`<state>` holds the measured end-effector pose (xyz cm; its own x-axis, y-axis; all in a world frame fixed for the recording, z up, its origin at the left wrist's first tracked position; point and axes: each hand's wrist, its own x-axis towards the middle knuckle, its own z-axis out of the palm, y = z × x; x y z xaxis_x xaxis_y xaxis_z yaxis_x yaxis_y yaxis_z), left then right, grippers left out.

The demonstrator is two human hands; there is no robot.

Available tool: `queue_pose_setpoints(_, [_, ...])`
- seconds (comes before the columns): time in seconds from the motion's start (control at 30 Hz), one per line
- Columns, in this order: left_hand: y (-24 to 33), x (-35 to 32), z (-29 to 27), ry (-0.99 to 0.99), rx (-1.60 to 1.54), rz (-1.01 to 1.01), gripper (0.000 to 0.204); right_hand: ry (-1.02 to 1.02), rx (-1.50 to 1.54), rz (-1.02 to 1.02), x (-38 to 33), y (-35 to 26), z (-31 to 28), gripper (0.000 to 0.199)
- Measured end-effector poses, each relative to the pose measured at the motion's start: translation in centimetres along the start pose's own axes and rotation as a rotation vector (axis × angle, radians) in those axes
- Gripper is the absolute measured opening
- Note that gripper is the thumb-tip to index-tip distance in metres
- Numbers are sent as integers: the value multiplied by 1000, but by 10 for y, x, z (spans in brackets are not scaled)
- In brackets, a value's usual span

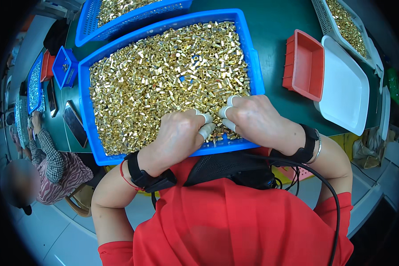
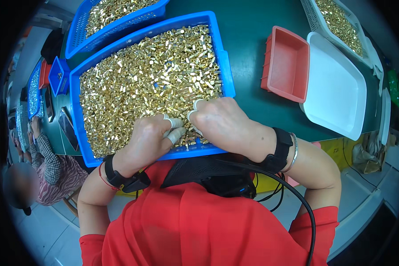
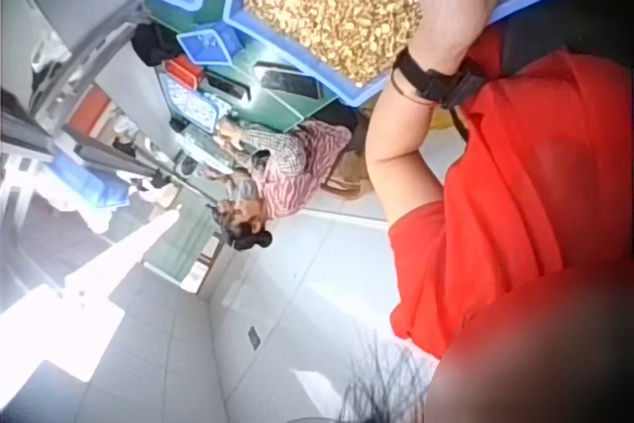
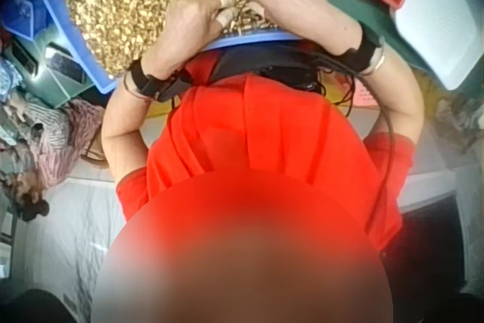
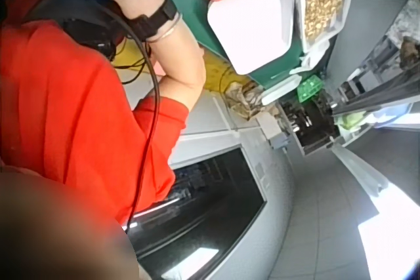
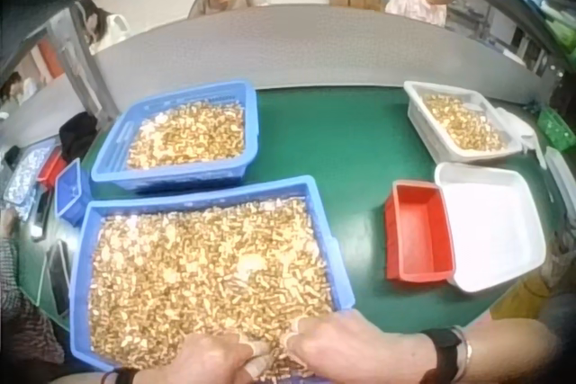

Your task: Picking and sorting small gold-colored metal components from a large tray into smaller containers.

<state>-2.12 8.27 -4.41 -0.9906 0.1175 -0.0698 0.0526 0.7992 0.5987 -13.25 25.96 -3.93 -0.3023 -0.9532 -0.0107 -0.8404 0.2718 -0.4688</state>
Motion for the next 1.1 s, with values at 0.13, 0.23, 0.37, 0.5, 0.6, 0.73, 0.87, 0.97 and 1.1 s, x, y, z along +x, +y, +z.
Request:
queue_pose_setpoints(0.13, [-1, -2, -2, -22, 6, -1, 12, -13, 20, 1, 0, 1, 1, 10])
queue_pose_setpoints(0.23, [-1, -3, -4, -54, 2, 2, 12, -9, 28, -4, -1, 2, 1, 10])
queue_pose_setpoints(0.37, [-1, -2, -2, -21, -40, -7, 13, -19, 18, -24, -1, 3, 0, 10])
queue_pose_setpoints(0.5, [-2, -2, -1, -20, -42, -32, 14, -41, 12, -50, 0, 3, 1, 10])
queue_pose_setpoints(0.6, [-1, 1, 0, -32, -63, -58, 13, -38, 28, -65, 2, 3, 3, 10])
queue_pose_setpoints(0.73, [0, 0, 3, -1, -24, -13, 11, -57, 35, -46, 4, 1, 3, 10])
queue_pose_setpoints(0.87, [2, 1, 2, -29, 24, 10, 10, -109, 43, -40, 7, 2, 1, 10])
queue_pose_setpoints(0.97, [1, -1, 4, -24, -2, 12, 11, -141, 121, -19, 9, 5, 1, 10])
queue_pose_setpoints(1.1, [1, -3, 3, -31, -33, 9, 13, -159, 202, 11, 11, 6, 2, 11])
